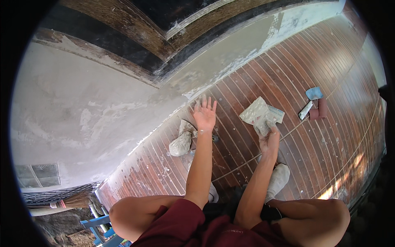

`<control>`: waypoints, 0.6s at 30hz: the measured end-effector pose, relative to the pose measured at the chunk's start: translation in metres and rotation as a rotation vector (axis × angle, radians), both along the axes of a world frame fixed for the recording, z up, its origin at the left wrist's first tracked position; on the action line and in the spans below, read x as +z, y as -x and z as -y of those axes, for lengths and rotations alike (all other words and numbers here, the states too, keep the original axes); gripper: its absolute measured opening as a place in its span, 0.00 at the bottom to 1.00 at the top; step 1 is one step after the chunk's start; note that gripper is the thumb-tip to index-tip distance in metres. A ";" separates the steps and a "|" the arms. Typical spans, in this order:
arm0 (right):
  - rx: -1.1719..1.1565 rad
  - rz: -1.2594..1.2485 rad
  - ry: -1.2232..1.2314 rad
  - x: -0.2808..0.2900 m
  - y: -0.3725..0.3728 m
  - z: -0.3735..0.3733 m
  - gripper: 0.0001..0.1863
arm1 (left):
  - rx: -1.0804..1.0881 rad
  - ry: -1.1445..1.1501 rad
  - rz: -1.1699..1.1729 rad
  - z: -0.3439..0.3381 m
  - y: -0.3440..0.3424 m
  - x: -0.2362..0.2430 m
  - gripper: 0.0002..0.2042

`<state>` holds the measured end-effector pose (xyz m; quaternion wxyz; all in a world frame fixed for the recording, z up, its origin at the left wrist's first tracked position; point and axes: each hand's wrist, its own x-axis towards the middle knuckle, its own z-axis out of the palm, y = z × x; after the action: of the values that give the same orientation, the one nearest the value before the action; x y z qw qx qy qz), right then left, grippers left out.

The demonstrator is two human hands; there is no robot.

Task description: The person applies a bead of white sealant along the base of a wall using a caulking gun. They then smooth the bead with a finger and wipe excess material onto a cloth, repeating the process along the wall's length.

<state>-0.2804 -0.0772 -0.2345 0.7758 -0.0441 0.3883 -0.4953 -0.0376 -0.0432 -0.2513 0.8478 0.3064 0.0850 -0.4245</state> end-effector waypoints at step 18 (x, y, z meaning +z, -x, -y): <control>0.008 0.036 0.008 -0.004 -0.001 0.000 0.20 | -0.209 -0.502 0.422 0.002 0.008 0.008 0.18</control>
<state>-0.2795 -0.0768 -0.2382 0.7844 -0.0401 0.3722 -0.4946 -0.0460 -0.0453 -0.2428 0.6968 0.5934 -0.0223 -0.4022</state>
